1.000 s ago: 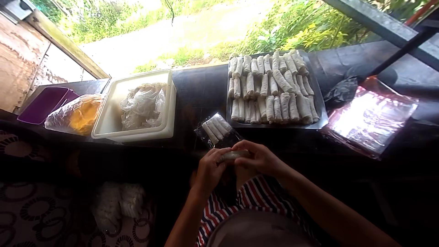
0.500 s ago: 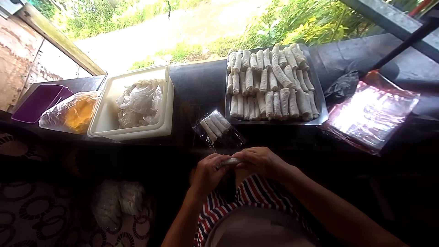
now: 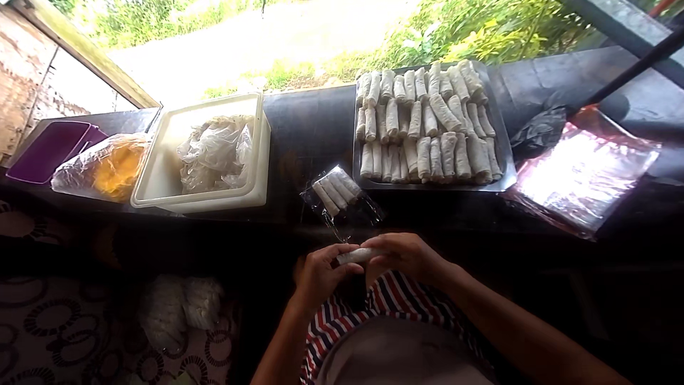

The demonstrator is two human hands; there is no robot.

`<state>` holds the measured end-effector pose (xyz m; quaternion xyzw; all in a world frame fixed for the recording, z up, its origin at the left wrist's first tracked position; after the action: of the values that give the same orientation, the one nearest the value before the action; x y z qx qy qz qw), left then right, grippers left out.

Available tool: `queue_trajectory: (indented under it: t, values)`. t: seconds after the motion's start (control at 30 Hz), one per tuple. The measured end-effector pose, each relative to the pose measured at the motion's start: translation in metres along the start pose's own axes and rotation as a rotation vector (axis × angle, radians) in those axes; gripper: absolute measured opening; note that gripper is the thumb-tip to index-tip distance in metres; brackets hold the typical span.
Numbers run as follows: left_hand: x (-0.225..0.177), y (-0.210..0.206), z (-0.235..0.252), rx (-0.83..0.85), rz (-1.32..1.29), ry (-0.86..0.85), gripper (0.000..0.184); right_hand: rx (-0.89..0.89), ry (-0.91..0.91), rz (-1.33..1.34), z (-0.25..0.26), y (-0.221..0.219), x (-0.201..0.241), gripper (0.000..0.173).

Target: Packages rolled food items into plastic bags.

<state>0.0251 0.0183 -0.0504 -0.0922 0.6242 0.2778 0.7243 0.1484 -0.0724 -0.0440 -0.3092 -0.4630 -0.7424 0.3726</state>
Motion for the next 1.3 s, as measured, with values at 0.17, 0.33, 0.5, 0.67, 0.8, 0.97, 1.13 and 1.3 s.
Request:
queue_trajectory:
  t: [0.17,0.33,0.5,0.67,0.8,0.97,1.13,1.3]
  values:
    - [0.002,0.0,-0.002,-0.004,-0.119,0.084,0.028,0.013,0.007,0.058,0.0,-0.001,0.001,0.037]
    - [0.005,-0.005,-0.005,0.017,-0.27,0.172,0.032,0.014,-0.062,0.166,0.0,0.0,-0.003,0.038]
    - [0.008,-0.005,-0.006,-0.016,-0.285,0.186,0.028,0.007,-0.111,0.214,-0.002,-0.003,-0.007,0.032]
    - [0.016,-0.01,-0.008,-0.044,-0.279,0.241,0.028,0.069,-0.226,0.244,-0.011,-0.005,-0.014,0.034]
    - [0.019,-0.021,-0.012,0.015,-0.249,0.259,0.04,0.023,-0.382,0.306,-0.032,0.008,-0.024,0.027]
    - [0.009,-0.012,-0.014,-0.198,0.536,-0.071,0.05,-0.294,-0.59,0.406,-0.065,0.037,-0.046,0.02]
    - [0.013,-0.014,0.003,-0.377,0.854,-0.173,0.033,-0.533,-0.575,0.337,-0.067,0.04,-0.047,0.018]
    - [0.007,-0.018,0.013,-0.441,0.848,-0.302,0.005,-0.611,-0.434,0.265,-0.047,0.022,-0.041,0.017]
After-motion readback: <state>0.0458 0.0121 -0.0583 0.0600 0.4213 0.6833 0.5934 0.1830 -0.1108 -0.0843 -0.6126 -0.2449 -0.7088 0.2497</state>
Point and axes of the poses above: each hand's wrist, its own z-axis towards the middle knuckle, its own y-axis out of the back of the hand, x = y × z, the point moved 9 cm from there along z, towards the middle knuckle, and after that the axes turned 8 degrees about -y, right-handed, at the moved point
